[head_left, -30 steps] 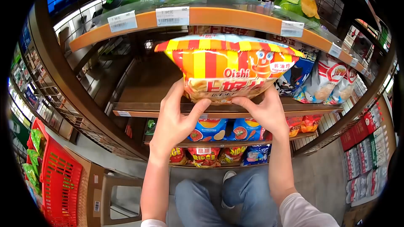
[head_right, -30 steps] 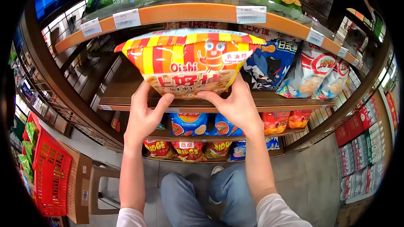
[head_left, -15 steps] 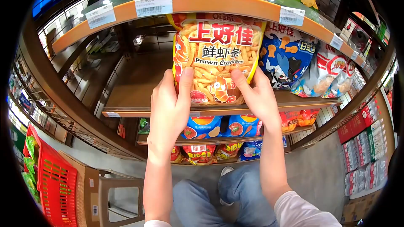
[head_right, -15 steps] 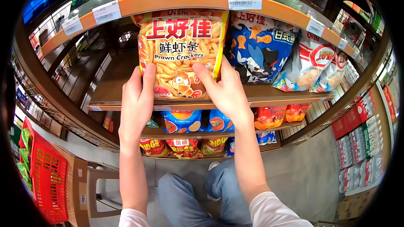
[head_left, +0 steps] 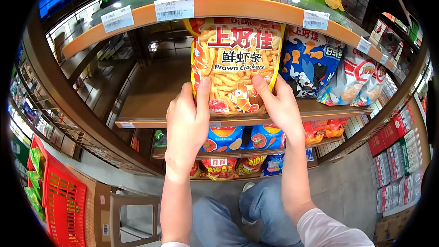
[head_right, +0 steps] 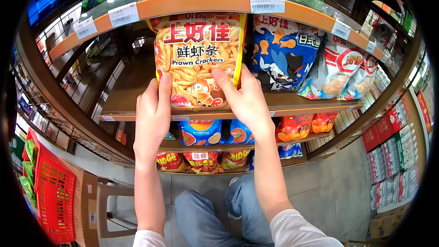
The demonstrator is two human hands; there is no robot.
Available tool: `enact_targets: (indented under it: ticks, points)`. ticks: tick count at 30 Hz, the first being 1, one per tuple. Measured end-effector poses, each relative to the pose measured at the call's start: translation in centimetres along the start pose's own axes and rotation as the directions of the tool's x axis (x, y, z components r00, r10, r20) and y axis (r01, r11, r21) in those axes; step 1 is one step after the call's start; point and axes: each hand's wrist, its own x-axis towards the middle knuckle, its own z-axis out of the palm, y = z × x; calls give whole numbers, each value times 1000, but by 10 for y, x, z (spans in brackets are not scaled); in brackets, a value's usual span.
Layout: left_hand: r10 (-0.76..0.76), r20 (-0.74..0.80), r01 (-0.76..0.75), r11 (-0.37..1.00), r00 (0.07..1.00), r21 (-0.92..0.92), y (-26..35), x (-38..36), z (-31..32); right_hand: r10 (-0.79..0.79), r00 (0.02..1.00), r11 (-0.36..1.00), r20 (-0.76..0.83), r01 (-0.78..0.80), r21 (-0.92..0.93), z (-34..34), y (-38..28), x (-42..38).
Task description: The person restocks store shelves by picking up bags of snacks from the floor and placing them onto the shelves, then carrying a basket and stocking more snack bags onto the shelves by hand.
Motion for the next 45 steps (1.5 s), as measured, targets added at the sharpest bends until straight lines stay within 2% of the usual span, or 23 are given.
enact_targets:
  ticks: [2, 7, 12, 24, 25, 26, 28, 29, 30, 31, 32, 33, 34, 36, 39, 40, 41, 42, 43, 44, 45]
  points:
    - [-38, 23, 38, 999, 999, -23, 2, 1, -1, 0, 1000, 1000, -11, 0, -7, 0, 1, 1]
    - [-5, -10, 5, 1000, 1000, 10, 3, 1, 1, 27, 1000, 999, 1, -27, 47, -1, 3, 0]
    - [24, -34, -23, 999, 999, 36, 2, 1, 4, -8, 999, 999, -38, 10, 49, 0, 6, 1]
    - [11, -32, -10, 999, 999, 34, -1, 1, 4, 63, 998, 993, -23, -61, 97, 0, 8, 1]
    - [-9, -29, 10, 1000, 1000, 7, 2, 0, 3, 21, 999, 991, -49, -14, 131, 3, 7, 1]
    - [-11, -21, 11, 1000, 1000, 9, 0, 1, 2, 80, 997, 988, -22, -76, 134, -1, 4, -4]
    - [-19, -42, 15, 996, 999, -83, 5, -1, -3, 67, 994, 988, -85, -54, 146, -4, -25, -22]
    - [11, -109, -27, 988, 994, -150, 0, -1, -3, 34, 993, 999, -111, -31, 33, -9, -35, -33]
    - [9, -130, -27, 990, 992, -137, -3, -3, -10, -4, 991, 997, -136, -7, -80, -13, -45, -43]
    - [89, -218, -122, 983, 972, -140, -6, -7, -17, 21, 991, 997, -130, -12, 71, -15, -62, -52]
    - [170, -302, -217, 967, 938, -132, -8, -12, -25, -35, 991, 990, -126, 51, 131, -14, -74, -58]
    - [90, -281, -149, 969, 956, -196, -4, -21, -39, -51, 991, 972, -127, 78, 220, -10, -82, -63]
    - [93, -292, -156, 967, 952, -201, -7, -29, -50, -64, 990, 946, -122, 99, 308, -3, -88, -68]
    - [86, -282, -140, 974, 955, -179, -6, -48, -72, -113, 992, 884, -63, 129, 450, 22, -99, -75]
    - [112, -280, -146, 984, 953, -104, -9, -77, -104, -186, 966, 885, 181, 85, 457, 55, -106, -85]
    - [108, -290, -132, 989, 951, -65, -6, -87, -115, -272, 935, 875, 227, 142, 463, 67, -107, -89]
    - [85, -309, -100, 994, 947, -33, -6, -98, -126, -293, 905, 873, 307, 122, 472, 75, -112, -93]
    - [131, -371, -134, 991, 919, 17, -5, -106, -136, -318, 866, 869, 387, 103, 484, 83, -116, -98]
    - [166, -338, -135, 984, 926, 114, -3, -117, -153, -346, 841, 860, 416, 108, 498, 96, -112, -104]
    - [188, -306, -124, 969, 933, 216, 0, -130, -171, -284, 837, 869, 468, 18, 495, 103, -122, -111]
    - [172, -351, -102, 972, 921, 210, -4, -144, -181, -338, 805, 869, 488, 68, 489, 114, -122, -115]
